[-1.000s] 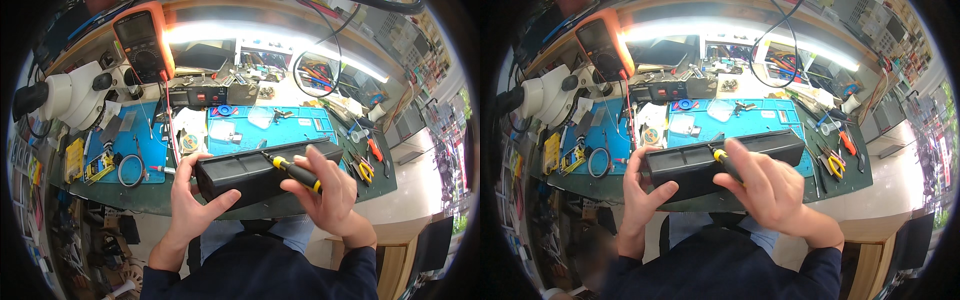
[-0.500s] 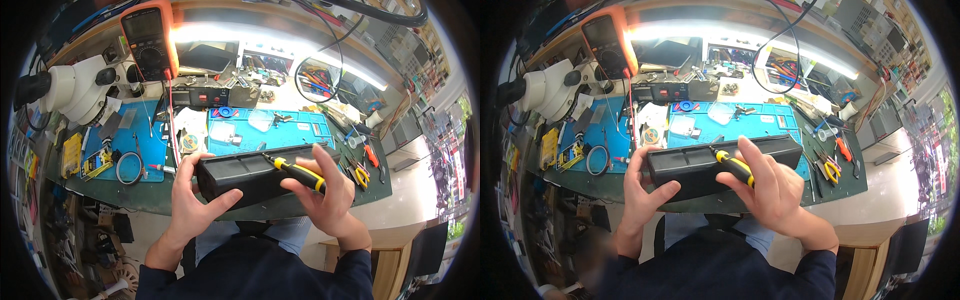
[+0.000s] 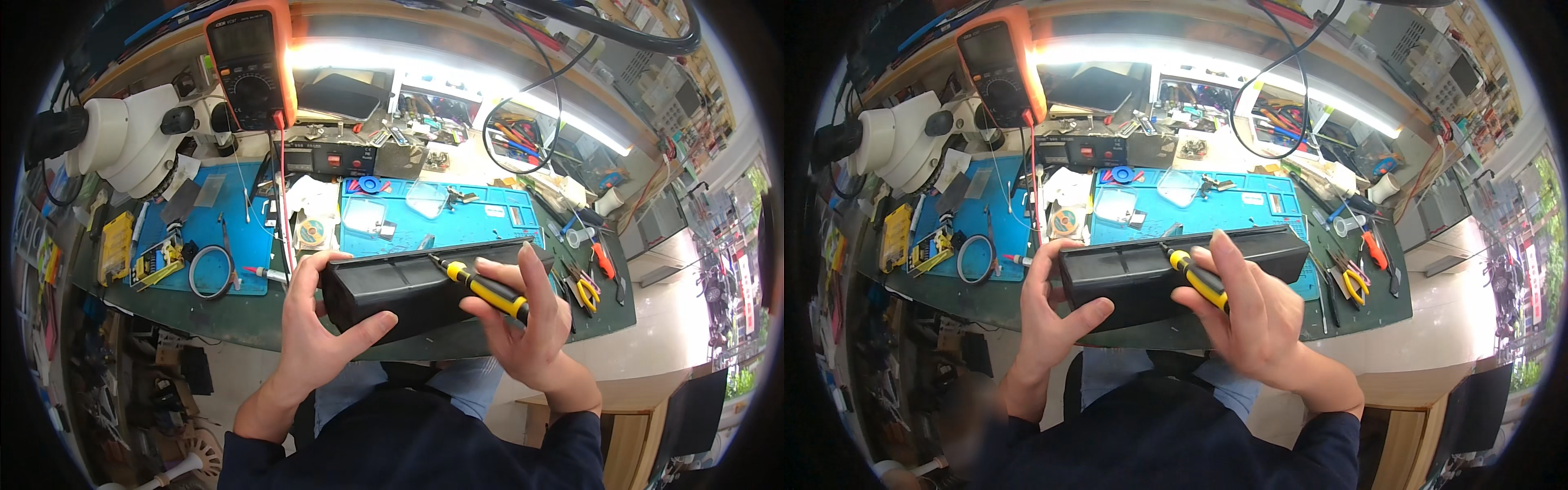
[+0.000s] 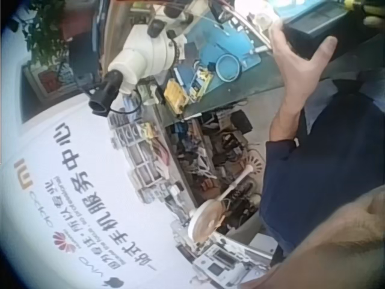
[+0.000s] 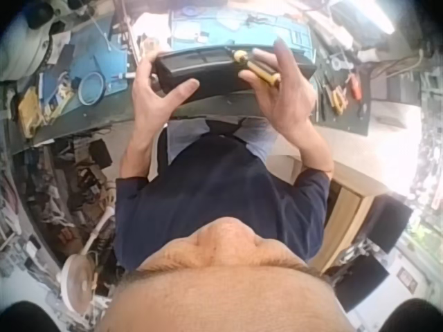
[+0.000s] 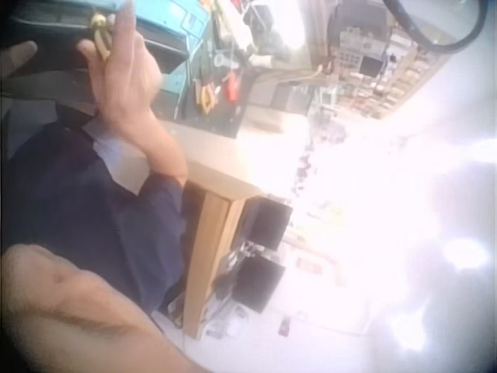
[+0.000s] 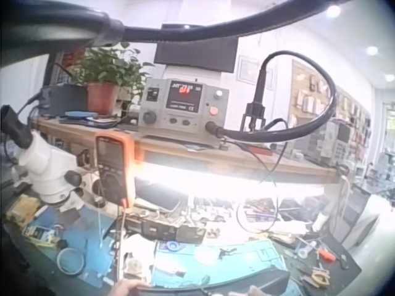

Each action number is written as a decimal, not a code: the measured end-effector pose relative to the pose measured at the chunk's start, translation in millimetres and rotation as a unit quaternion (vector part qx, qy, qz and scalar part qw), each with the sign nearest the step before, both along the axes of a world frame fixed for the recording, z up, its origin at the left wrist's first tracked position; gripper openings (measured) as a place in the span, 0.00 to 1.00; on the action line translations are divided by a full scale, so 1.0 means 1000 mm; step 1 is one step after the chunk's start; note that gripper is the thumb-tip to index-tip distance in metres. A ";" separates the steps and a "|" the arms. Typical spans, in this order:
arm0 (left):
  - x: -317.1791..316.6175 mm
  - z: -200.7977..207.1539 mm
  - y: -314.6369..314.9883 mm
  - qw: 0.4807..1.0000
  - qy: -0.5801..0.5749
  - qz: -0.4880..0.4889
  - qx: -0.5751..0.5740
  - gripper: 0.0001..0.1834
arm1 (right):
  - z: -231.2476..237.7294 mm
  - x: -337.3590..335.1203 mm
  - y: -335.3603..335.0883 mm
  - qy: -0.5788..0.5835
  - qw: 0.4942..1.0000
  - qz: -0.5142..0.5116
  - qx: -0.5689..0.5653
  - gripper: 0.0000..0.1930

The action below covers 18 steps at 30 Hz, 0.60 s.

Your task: The person uses a yellow-handled screwdriver to remove multiple screws from the casing of a black rectangular electronic device. They systematically unscrew fasteners from the sides and ends of the device, placing the removed screws into a small container on the workbench. The person rotates the device to access different screw locations throughout the process.

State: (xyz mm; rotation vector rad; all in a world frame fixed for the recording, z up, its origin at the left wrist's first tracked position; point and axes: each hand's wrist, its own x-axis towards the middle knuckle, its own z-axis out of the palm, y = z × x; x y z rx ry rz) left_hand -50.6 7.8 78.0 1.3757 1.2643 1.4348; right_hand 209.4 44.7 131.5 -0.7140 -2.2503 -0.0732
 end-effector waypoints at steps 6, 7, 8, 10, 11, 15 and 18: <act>0.000 0.005 0.000 1.000 0.005 0.001 0.000 0.40 | -0.001 -0.013 0.010 0.045 0.999 0.024 0.010 0.39; 0.000 0.003 0.000 1.000 0.005 0.002 0.001 0.40 | -0.002 -0.003 0.003 0.010 1.000 0.000 -0.008 0.39; 0.000 0.002 0.000 1.000 0.005 0.004 0.002 0.40 | -0.004 -0.002 0.004 0.016 1.000 0.004 -0.007 0.39; 0.002 0.003 0.000 1.000 0.000 0.000 0.013 0.40 | -0.005 0.004 0.002 0.028 1.000 0.004 -0.002 0.38; 0.003 0.003 0.001 1.000 -0.002 -0.002 0.018 0.40 | -0.010 -0.005 0.010 0.089 0.995 0.033 0.010 0.38; 0.001 0.001 0.000 1.000 0.013 0.002 0.015 0.40 | -0.009 -0.003 0.002 0.051 0.999 -0.002 -0.001 0.34; 0.000 0.003 -0.001 1.000 0.003 0.001 0.009 0.40 | 0.001 -0.004 -0.001 0.021 1.000 -0.013 -0.011 0.35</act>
